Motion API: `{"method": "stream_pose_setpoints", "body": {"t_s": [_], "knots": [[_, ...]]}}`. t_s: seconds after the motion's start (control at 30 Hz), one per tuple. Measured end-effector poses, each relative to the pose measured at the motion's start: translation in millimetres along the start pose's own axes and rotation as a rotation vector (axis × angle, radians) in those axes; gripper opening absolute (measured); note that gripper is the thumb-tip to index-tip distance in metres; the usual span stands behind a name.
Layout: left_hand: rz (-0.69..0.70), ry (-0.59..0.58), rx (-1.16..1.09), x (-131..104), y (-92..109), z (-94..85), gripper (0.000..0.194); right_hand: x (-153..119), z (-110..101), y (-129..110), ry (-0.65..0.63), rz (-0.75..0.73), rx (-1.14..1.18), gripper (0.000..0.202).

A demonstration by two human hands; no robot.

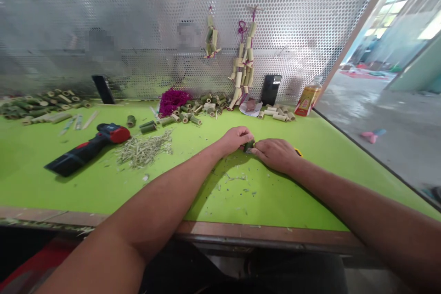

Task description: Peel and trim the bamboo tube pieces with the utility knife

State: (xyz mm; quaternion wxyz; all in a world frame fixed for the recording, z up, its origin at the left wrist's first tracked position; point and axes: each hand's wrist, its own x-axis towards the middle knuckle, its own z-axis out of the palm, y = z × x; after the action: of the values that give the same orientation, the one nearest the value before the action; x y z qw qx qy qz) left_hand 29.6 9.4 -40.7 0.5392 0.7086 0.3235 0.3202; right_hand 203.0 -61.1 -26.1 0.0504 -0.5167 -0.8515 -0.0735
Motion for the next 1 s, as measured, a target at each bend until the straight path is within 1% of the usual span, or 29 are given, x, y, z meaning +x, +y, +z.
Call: {"method": "stream_pose_setpoints", "body": {"t_s": [0.2, 0.37, 0.47, 0.57, 0.7, 0.8, 0.9, 0.97, 1.0], "knots": [[0.014, 0.02, 0.052, -1, 0, 1.9, 0.025, 0, 0, 0, 0.021, -0.006, -0.014, 0.053], [0.02, 0.034, 0.112, -4, 5, 3.0, 0.026, 1, 0, 1, -0.01, -0.004, -0.015, 0.054], [0.018, 0.048, 0.135, -5, 7, 3.6, 0.025, 1, 0, 1, -0.007, -0.002, -0.027, 0.054], [-0.002, 0.078, 0.156, -3, 4, 4.8, 0.024, 0, 0, 0, 0.002, 0.006, -0.049, 0.055], [-0.021, 0.116, 0.182, -1, -1, 6.4, 0.024, 1, -1, 0, -0.023, 0.023, -0.055, 0.056], [-0.009, 0.11, 0.186, -1, -3, 5.3, 0.025, 1, -2, -1, -0.053, 0.025, -0.049, 0.056], [-0.025, 0.116, 0.136, 2, -3, 1.4, 0.024, -2, -3, -5, -0.081, -0.062, -0.03, 0.055], [-0.039, 0.112, 0.085, 4, -3, -1.6, 0.022, -5, -3, -9, -0.069, -0.12, -0.016, 0.054], [-0.041, 0.096, 0.062, 5, -2, -2.8, 0.021, -6, -3, -11, -0.058, -0.126, -0.015, 0.053]]}}
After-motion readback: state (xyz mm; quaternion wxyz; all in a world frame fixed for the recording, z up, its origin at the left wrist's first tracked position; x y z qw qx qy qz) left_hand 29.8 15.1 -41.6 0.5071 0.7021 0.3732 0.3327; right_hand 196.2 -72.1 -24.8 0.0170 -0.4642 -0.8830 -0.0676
